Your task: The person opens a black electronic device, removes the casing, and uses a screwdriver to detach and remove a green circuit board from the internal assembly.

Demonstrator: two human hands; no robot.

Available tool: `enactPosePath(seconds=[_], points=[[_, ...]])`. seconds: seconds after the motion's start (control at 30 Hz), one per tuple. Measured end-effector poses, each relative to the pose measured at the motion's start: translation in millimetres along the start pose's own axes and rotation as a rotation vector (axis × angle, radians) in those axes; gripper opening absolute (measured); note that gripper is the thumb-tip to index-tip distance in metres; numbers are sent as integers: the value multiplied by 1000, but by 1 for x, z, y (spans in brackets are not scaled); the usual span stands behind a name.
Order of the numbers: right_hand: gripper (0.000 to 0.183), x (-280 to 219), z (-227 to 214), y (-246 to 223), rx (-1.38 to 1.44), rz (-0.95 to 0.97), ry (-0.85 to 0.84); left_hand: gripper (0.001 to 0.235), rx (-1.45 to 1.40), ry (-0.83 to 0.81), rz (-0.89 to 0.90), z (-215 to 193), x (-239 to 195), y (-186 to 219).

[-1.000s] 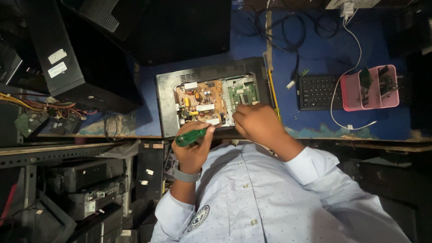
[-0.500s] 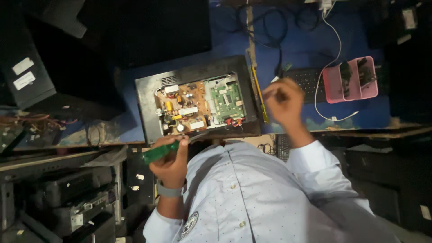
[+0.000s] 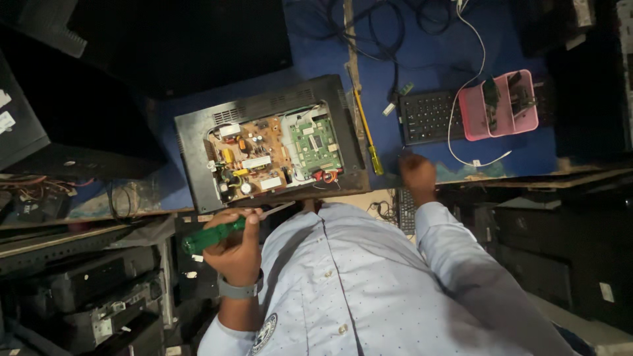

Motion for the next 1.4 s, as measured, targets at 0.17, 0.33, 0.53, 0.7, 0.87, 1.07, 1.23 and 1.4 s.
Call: enactPosePath(seconds=[0.17, 0.33, 0.53, 0.7, 0.87, 1.07, 1.23, 1.4], points=[[22, -13, 9, -9, 95, -36, -115, 28, 2, 3, -20, 1, -4, 1], [19, -17, 22, -7, 83, 111, -138, 29, 50, -12, -37, -1, -10, 0], [14, -21, 31, -1, 223, -10, -83, 27, 38, 18, -29, -7, -14, -4], [14, -36, 37, -1, 186, -108, -14, 27, 19, 56, -78, -10, -17, -10], [13, -46, 46, -7, 213, -65, -119, 26, -3, 49, -109, -10, -19, -13], [12, -46, 47, -2, 264, -98, -107, 27, 0, 20, -111, -9, -17, -16], [12, -24, 48, 3, 258, -13, -112, 26, 9, 18, -142, -11, -18, -18], [16, -7, 48, -14, 93, -80, -73, 25, 22, 19, -142, -13, -16, -18]])
Point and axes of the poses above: each hand's wrist, its own x-axis towards the middle knuckle, its own z-axis out of the palm, y = z × x, the point moved 3 cm from there along x, towards the middle knuckle, and after that the axes turned 12 degrees about z, right-handed, at the moved point
